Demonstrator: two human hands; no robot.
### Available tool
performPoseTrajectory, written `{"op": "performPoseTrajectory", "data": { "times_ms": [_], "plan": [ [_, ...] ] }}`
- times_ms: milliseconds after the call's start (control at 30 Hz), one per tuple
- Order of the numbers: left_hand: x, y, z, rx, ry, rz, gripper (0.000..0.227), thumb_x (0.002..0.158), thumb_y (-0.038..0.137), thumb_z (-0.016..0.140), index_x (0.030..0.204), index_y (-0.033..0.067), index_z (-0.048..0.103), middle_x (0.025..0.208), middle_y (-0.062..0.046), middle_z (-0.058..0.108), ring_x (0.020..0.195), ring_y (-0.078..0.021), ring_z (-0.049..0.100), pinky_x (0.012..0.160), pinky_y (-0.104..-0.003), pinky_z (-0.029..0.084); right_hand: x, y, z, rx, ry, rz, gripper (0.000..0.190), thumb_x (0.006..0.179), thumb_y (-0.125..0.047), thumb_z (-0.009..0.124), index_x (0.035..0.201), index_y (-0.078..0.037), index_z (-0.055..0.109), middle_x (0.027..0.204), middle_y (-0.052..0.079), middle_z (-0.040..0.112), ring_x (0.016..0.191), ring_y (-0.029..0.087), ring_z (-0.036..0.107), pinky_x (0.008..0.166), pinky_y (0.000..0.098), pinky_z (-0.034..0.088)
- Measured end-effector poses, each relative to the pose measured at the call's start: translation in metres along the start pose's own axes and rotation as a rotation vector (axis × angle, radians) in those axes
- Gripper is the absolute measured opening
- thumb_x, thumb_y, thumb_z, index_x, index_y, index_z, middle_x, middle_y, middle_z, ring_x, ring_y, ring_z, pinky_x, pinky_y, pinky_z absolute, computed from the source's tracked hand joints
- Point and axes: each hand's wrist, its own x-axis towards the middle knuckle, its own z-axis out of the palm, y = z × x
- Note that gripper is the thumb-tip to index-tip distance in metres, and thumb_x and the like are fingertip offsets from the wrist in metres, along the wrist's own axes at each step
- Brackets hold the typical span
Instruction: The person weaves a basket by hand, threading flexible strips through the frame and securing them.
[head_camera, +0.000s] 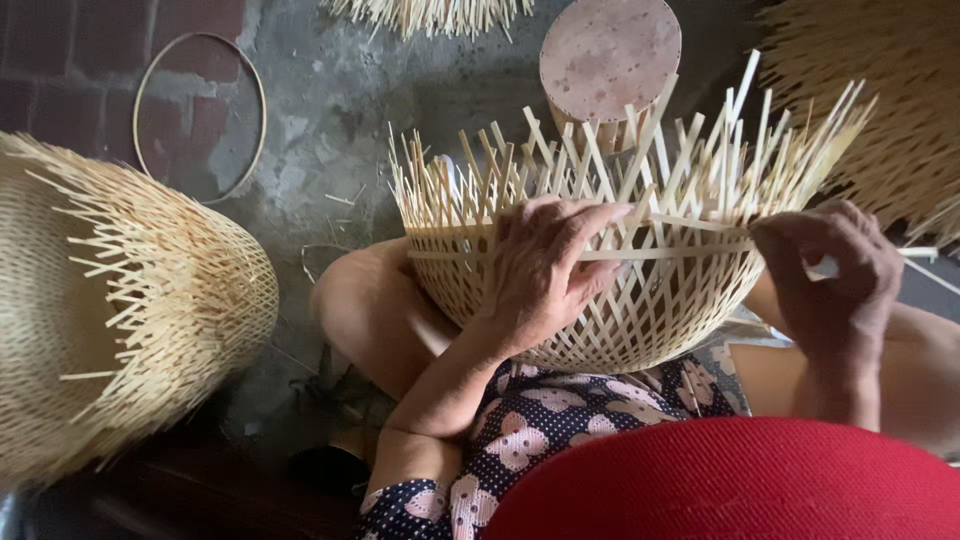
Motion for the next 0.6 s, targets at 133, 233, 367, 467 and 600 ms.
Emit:
{"op": "performPoseTrajectory", "data": {
  "times_ms": [133,233,367,467,600],
  "plan": [
    [-0.001,-0.001,0.0,-0.009,-0.011,-0.008,0.068,0.093,0.036,0.084,0.146,0.0197,0.046,0.131,0.002,0.06,0.12,-0.0173,0.055,0.108,-0.036,0.038,0.006,-0.005,0.022,-0.037,0.092,-0.054,0.014,0.111,-0.015,0.08,0.1,-0.016,0.071,0.089,-0.005,0.069,0.074,0.003,0.052,0.069,0.0218,0.037],
    [-0.001,-0.002,0.001,-0.017,-0.011,-0.003,0.071,0.092,0.036,0.085,0.148,0.0186,0.045,0.132,0.002,0.06,0.12,-0.0177,0.054,0.108,-0.037,0.038,0.009,-0.016,0.03,-0.127,0.087,-0.076,0.014,0.109,-0.017,0.081,0.099,-0.016,0.071,0.091,-0.004,0.071,0.079,0.003,0.055,0.074,0.0239,0.035],
    [-0.001,-0.002,-0.002,-0.026,-0.02,-0.001,0.073,0.09,0.033,0.086,0.148,0.0171,0.044,0.133,0.001,0.06,0.123,-0.0197,0.053,0.11,-0.037,0.038,0.01,-0.027,0.035,-0.059,0.091,-0.072,0.012,0.109,-0.017,0.08,0.1,-0.016,0.072,0.093,-0.004,0.072,0.078,0.003,0.055,0.074,0.0231,0.035],
    [-0.001,-0.001,-0.001,-0.012,0.009,-0.003,0.074,0.088,0.033,0.088,0.147,0.0181,0.045,0.132,0.001,0.06,0.121,-0.0191,0.054,0.109,-0.038,0.038,0.014,-0.031,0.028,-0.08,0.119,-0.033,0.014,0.109,-0.017,0.082,0.1,-0.016,0.072,0.09,-0.004,0.069,0.078,0.004,0.054,0.071,0.0221,0.037],
    [-0.001,-0.002,0.003,-0.043,0.023,-0.001,0.073,0.091,0.033,0.087,0.149,0.0184,0.044,0.133,0.002,0.06,0.121,-0.0175,0.055,0.11,-0.036,0.038,0.028,-0.043,0.028,-0.147,0.086,-0.137,0.016,0.105,-0.011,0.086,0.096,-0.012,0.072,0.087,0.001,0.07,0.076,0.008,0.059,0.071,0.0295,0.042]
  ]
}}
